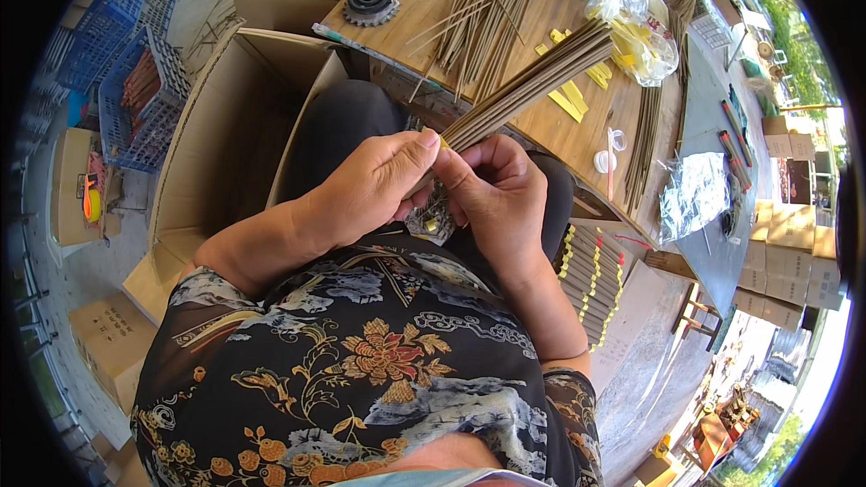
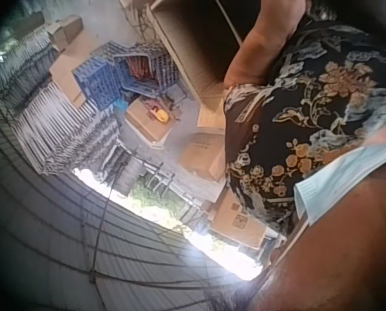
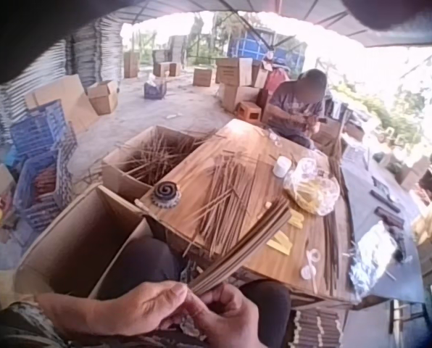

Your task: The person gathers thin wooden sticks from a cardboard box, aligns them into a bundle, and wraps the ends with yellow paper strips. They use a small plastic stick to apply adhesive to the paper and press it around the bundle to secure it.

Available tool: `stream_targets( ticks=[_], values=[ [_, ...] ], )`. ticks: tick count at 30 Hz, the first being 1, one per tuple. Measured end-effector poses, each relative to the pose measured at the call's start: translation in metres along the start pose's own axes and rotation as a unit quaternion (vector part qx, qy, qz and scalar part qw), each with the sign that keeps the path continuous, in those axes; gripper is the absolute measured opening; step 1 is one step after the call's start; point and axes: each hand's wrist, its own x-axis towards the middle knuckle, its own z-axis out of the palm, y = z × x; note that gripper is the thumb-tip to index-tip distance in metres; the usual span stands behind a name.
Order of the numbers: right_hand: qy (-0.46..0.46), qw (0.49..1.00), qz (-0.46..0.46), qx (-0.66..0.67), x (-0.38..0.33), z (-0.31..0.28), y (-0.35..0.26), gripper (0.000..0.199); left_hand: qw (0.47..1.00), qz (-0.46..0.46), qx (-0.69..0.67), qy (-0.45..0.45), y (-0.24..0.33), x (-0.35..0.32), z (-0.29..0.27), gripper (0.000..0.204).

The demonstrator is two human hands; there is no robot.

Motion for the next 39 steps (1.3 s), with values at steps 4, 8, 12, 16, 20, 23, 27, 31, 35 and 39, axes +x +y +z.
stream_targets(
  ticks=[4,8,12,16,20,23,27,31,35,39],
  values=[
    [-0.003,1.0,-0.015,-0.003,0.0,-0.002,0.001,0.021,0.998,-0.031,-0.053,0.025,-0.002,0.0,0.0,0.039],
    [-0.007,1.0,-0.022,-0.01,0.002,-0.006,0.004,0.021,0.996,-0.049,-0.063,0.026,0.0,0.002,0.0,0.037],
    [-0.046,0.994,-0.005,0.097,0.002,-0.007,-0.004,0.019,0.995,-0.059,-0.08,0.019,0.001,0.002,0.0,0.036],
    [-0.022,0.998,-0.032,0.041,0.003,-0.008,0.005,0.019,0.994,-0.065,-0.087,0.017,0.002,0.003,0.001,0.036],
    [0.046,0.986,-0.128,-0.092,0.01,-0.012,0.019,0.024,0.995,-0.057,-0.079,0.021,0.002,0.002,0.001,0.035],
    [0.097,0.947,-0.159,-0.261,0.005,-0.012,0.011,0.026,0.998,-0.034,-0.029,0.053,0.0,0.003,0.004,0.035],
    [0.081,0.966,-0.101,-0.225,-0.002,-0.006,0.001,0.023,0.996,0.011,0.056,0.07,0.0,0.002,0.006,0.036],
    [0.069,0.972,-0.118,-0.193,-0.01,-0.004,-0.004,0.021,0.986,0.055,0.127,0.09,-0.003,0.0,0.012,0.04],
    [0.048,0.984,-0.071,-0.154,-0.017,-0.007,-0.003,0.019,0.97,0.136,0.16,0.122,-0.008,-0.001,0.021,0.039],
    [-0.001,0.991,-0.111,-0.069,-0.022,-0.012,0.005,0.019,0.972,0.12,0.174,0.099,0.0,-0.007,0.029,0.039]
  ],
)
